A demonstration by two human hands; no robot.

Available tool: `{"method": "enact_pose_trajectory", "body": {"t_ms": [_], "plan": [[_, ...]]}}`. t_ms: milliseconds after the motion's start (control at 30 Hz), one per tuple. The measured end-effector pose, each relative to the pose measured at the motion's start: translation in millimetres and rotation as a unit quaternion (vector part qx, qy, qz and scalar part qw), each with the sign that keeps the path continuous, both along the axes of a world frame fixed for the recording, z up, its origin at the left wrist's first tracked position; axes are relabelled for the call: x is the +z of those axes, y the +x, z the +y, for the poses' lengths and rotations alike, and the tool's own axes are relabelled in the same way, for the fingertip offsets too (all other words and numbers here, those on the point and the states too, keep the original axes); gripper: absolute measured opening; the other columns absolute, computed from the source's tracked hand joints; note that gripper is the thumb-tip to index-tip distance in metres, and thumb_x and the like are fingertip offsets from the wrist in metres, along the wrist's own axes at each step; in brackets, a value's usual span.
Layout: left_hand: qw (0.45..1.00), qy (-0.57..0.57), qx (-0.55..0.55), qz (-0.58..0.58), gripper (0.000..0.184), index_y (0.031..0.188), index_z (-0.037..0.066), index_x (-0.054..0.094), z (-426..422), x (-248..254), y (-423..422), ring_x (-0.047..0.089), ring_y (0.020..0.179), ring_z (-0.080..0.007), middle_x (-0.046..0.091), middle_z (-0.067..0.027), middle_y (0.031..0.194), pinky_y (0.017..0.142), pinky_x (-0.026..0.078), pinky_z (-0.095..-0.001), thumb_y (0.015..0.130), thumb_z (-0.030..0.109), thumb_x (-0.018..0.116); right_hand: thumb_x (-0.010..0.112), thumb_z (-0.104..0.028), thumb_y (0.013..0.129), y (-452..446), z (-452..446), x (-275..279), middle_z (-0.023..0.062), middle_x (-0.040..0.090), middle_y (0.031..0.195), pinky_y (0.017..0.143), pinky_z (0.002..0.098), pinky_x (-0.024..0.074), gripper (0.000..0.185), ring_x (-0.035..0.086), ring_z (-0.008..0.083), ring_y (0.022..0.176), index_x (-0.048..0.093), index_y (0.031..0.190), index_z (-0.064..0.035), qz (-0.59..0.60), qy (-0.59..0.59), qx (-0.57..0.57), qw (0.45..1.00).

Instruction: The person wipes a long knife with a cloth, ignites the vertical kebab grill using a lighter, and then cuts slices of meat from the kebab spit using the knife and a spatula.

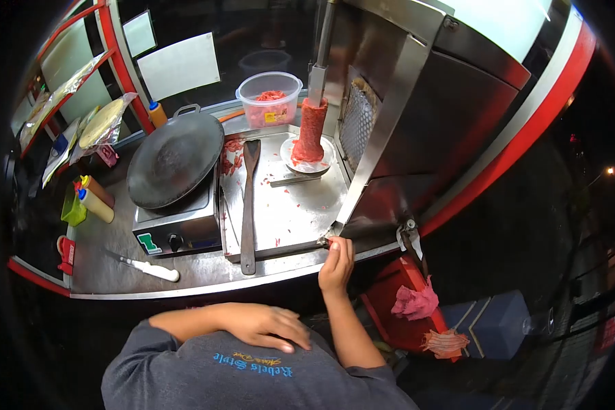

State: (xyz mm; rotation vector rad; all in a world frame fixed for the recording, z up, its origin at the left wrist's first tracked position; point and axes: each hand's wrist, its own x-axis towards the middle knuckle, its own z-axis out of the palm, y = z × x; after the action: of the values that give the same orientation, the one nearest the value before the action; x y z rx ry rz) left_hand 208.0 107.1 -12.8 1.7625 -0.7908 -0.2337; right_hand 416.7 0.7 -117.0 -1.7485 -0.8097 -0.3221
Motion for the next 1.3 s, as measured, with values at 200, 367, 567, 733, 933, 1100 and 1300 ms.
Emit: {"method": "enact_pose_trajectory", "body": {"t_ms": [200, 367, 567, 733, 933, 1100, 1300], "plan": [[0.965, -0.084, 0.171, 0.182, 0.037, 0.138, 0.006, 0.072, 19.1, -49.7, -58.5, 0.062, 0.139, -0.0309, 0.071, -0.0145, 0.141, 0.120, 0.046, -0.0454, 0.112, 0.028, 0.058, 0.069, -0.016, 0.090, 20.8, -9.0, -31.7, 0.0105, 0.067, 0.099, 0.092, 0.0516, 0.0420, 0.016, 0.059, 0.0360, 0.098, 0.063, 0.103, -0.0089, -0.096, -0.183, -0.103, 0.973], [0.958, -0.009, 0.221, 0.185, 0.037, 0.135, 0.006, 0.073, 12.9, -31.8, -61.3, 0.067, 0.128, -0.0328, 0.075, -0.0146, 0.130, 0.112, 0.052, -0.0424, 0.110, 0.031, 0.063, 0.074, -0.015, 0.088, 12.5, -7.9, -31.2, 0.0105, 0.067, 0.105, 0.098, 0.0512, 0.0404, 0.023, 0.057, 0.0357, 0.108, 0.065, 0.108, -0.0084, -0.118, -0.137, -0.163, 0.970], [0.961, 0.040, 0.253, 0.106, 0.033, 0.130, 0.004, 0.073, 7.6, -29.2, -54.0, 0.068, 0.125, -0.0317, 0.074, -0.0139, 0.130, 0.108, 0.054, -0.0411, 0.108, 0.027, 0.067, 0.058, -0.004, 0.106, -40.2, 1.6, 22.6, 0.0107, 0.061, 0.104, 0.087, 0.0357, 0.0512, 0.012, 0.059, 0.0194, 0.096, 0.056, 0.117, -0.0010, 0.129, 0.268, 0.029, 0.954], [0.947, 0.068, 0.302, -0.082, 0.031, 0.128, 0.007, 0.070, -9.9, -17.4, -34.7, 0.070, 0.116, -0.0304, 0.072, -0.0110, 0.126, 0.103, 0.056, -0.0415, 0.103, 0.024, 0.072, 0.052, -0.008, 0.107, -97.5, 27.8, 89.5, 0.0093, 0.058, 0.095, 0.080, 0.0349, 0.0503, 0.012, 0.054, 0.0173, 0.083, 0.053, 0.119, -0.0044, 0.198, 0.434, 0.199, 0.857], [0.922, 0.069, 0.357, -0.135, 0.044, 0.135, 0.004, 0.061, -19.3, -20.0, -35.3, 0.066, 0.123, -0.0340, 0.065, -0.0159, 0.132, 0.105, 0.055, -0.0420, 0.098, 0.021, 0.077, 0.047, -0.011, 0.109, -88.9, 25.5, 99.4, 0.0070, 0.056, 0.090, 0.075, 0.0333, 0.0482, 0.011, 0.051, 0.0159, 0.079, 0.050, 0.117, -0.0057, 0.183, 0.487, 0.136, 0.843], [0.923, 0.126, 0.329, -0.155, 0.072, 0.161, 0.002, 0.038, -23.4, -23.9, -33.1, 0.050, 0.144, -0.0374, 0.042, -0.0221, 0.161, 0.121, 0.043, -0.0540, 0.103, 0.029, 0.071, 0.046, -0.016, 0.110, -74.1, 21.6, 114.9, 0.0055, 0.056, 0.090, 0.075, 0.0322, 0.0462, 0.013, 0.051, 0.0151, 0.081, 0.052, 0.119, -0.0075, 0.144, 0.511, 0.114, 0.840], [0.924, 0.154, 0.312, -0.161, 0.067, 0.164, 0.006, 0.037, -25.1, -27.8, -43.2, 0.049, 0.147, -0.0361, 0.038, -0.0202, 0.167, 0.122, 0.041, -0.0562, 0.108, 0.031, 0.063, 0.047, -0.018, 0.110, -72.4, 29.5, 124.0, 0.0054, 0.057, 0.090, 0.076, 0.0337, 0.0452, 0.015, 0.049, 0.0150, 0.081, 0.052, 0.121, -0.0079, 0.136, 0.549, 0.118, 0.816]]}}
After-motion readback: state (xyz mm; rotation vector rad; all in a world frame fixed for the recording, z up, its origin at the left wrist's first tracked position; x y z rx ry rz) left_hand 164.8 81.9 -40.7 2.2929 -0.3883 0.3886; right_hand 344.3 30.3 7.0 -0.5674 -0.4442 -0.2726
